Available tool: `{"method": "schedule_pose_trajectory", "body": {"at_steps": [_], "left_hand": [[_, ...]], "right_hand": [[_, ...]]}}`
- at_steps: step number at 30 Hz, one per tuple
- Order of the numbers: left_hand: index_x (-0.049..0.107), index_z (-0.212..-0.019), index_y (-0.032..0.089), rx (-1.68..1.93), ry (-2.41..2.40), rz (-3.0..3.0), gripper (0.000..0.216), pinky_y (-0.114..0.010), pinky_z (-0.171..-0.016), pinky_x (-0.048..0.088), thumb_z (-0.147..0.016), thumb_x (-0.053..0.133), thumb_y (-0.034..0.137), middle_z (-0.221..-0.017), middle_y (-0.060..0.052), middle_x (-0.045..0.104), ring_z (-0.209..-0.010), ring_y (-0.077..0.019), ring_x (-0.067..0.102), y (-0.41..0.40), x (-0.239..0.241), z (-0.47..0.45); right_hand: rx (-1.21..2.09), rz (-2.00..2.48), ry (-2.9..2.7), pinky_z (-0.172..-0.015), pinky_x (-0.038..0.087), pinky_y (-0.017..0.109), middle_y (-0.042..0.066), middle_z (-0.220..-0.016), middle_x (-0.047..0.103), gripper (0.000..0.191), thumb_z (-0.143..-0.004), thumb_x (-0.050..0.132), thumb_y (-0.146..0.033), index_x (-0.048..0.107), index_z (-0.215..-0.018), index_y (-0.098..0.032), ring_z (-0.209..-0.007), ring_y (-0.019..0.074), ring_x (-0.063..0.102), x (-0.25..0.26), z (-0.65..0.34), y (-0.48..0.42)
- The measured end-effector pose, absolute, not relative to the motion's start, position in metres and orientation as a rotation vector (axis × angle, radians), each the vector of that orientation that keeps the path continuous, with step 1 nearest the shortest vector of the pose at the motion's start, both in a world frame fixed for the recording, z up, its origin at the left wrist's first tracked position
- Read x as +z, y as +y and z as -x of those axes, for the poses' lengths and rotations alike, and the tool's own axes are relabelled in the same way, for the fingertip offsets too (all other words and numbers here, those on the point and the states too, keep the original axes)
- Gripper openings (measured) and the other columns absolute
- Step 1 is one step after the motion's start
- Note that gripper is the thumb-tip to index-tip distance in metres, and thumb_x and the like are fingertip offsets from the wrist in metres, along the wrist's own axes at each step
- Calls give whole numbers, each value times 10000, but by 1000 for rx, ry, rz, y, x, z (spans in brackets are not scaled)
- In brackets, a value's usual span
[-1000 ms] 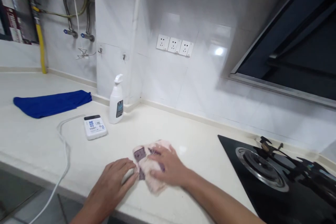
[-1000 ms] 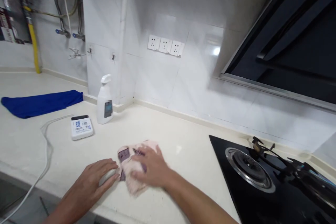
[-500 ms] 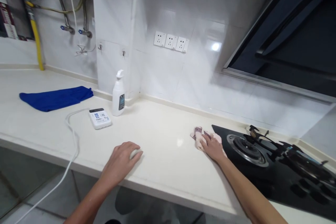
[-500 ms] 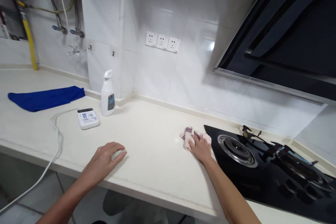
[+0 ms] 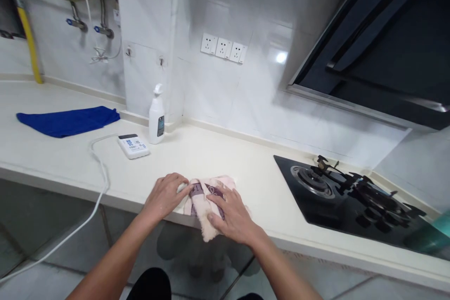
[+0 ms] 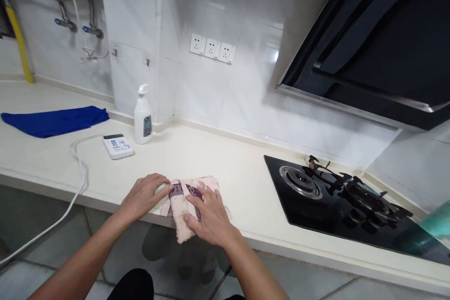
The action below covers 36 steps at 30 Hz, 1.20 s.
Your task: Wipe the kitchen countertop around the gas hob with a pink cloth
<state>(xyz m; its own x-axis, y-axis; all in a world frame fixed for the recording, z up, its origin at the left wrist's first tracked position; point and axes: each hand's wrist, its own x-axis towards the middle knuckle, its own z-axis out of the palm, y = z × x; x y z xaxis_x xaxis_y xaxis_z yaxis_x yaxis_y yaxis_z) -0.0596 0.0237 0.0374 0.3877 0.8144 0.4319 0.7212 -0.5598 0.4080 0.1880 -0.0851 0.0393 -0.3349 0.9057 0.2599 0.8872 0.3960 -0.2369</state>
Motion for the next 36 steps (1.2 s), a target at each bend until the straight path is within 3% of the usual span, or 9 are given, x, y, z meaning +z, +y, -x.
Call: {"method": "schedule_pose_trajectory", "body": {"at_steps": [3,8,14,20,25,31,36], "left_hand": [[728,-1057,240,912,1374,-2497,398,-455,-1029,450,-993,504,563,-1213,-97,754,-1212,-298,661,25,35,62],[740,-1052,243,926,1341,-2504,376,-458,-1036,461,-992,504,529,-1215,-92,744,-1201,-299,665,28,29,62],[742,-1105,250,803,1234,-2562,361,-430,-1011,480,-976,527,509,-1247,-91,730,-1209,-305,665,35,35,75],[762,-1112,229,691,1290,-2644,383,-437,-957,507,-972,517,489,-1237,-131,728,-1164,-334,665,64,47,104],[758,-1144,241,681,1216,-2690,364,-439,-1021,502,-989,520,469,-1348,-126,693,-1217,-317,657,109,58,89],[676,-1295,236,672,1215,-2635,430,-463,-1059,494,-1036,429,475,-1341,-116,692,-1229,-306,647,156,54,72],[604,-1390,243,676,1279,-2591,441,-447,-1057,489,-1068,398,463,-1336,-100,689,-1234,-293,639,160,47,77]], "right_hand": [[79,1502,-2312,-1286,272,568,73,-1656,467,515,-1021,548,-507,576,-1504,-332,-1552,293,377,40,-211,-102],[68,1757,-2185,-1249,350,557,39,-1689,432,551,-1034,477,-579,569,-1531,-358,-1548,301,398,40,-282,-130],[-275,2361,-1727,-1229,284,723,7,-1680,436,576,-1004,393,-590,580,-1512,-394,-1517,349,440,18,-385,-149],[-359,2108,-1876,-1261,366,548,82,-1655,474,678,-940,421,-682,674,-1431,-290,-1575,340,364,-17,-415,-137],[-272,2154,-1886,-1288,336,563,25,-1637,503,700,-941,410,-719,617,-1501,-353,-1562,335,388,-21,-414,-90],[-467,2135,-2067,-1168,443,589,39,-1539,602,480,-963,450,-576,749,-1285,-385,-1473,380,475,-3,-437,7],[-400,2330,-1974,-1183,345,679,72,-1614,520,463,-969,474,-512,725,-1321,-347,-1546,424,343,15,-433,106]]}}
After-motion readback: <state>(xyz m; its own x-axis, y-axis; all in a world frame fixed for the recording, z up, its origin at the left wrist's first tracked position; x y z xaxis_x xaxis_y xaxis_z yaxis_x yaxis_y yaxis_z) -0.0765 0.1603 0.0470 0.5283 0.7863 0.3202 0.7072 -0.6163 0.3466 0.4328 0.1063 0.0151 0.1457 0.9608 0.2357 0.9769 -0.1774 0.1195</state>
